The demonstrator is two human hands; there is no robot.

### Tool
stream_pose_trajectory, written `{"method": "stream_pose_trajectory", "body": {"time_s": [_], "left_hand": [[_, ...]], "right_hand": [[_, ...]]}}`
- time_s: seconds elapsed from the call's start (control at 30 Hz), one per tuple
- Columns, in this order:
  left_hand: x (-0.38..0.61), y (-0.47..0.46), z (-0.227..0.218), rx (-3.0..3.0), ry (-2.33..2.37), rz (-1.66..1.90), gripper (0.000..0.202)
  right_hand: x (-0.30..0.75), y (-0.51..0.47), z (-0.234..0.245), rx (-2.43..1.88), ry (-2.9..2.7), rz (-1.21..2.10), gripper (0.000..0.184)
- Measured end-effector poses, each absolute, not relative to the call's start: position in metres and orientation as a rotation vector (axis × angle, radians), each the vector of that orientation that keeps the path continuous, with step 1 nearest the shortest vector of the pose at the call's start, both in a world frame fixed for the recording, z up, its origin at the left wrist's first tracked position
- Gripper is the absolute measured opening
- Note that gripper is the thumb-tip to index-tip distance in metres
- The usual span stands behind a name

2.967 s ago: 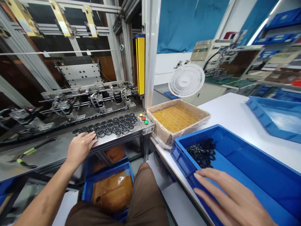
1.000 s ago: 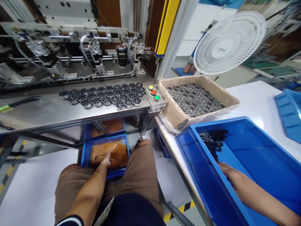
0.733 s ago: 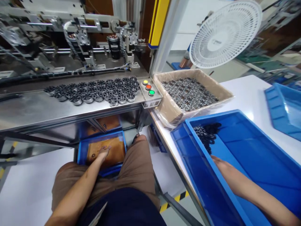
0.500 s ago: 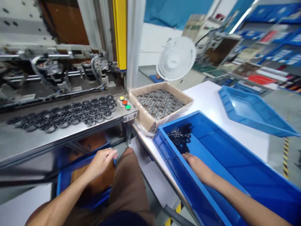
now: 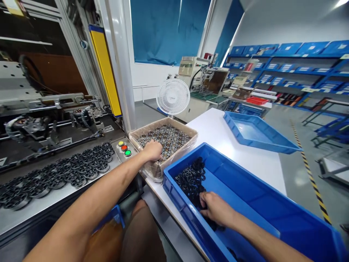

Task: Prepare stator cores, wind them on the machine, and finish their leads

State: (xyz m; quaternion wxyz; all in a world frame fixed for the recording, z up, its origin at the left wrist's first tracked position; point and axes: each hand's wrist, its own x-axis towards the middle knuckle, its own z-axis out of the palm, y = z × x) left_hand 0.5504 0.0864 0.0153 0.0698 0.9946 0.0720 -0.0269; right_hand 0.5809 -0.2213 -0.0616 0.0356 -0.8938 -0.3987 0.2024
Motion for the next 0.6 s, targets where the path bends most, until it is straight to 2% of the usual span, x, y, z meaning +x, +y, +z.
{"method": "stream_pose_trajectory", "body": {"time_s": [0.33,0.6], "left_hand": [[0.557,0.079,0.015,3.06,0.466,-0.329,0.035],[0.557,0.084,0.014,2.898,0.491,-0.311,0.036]], "right_hand": [[0.587,-0.223,-0.047,-2.566,-1.372,0.547,0.019],[0.593,-0.226,-0.05,-2.375,-1.388,0.422,0.018]]}}
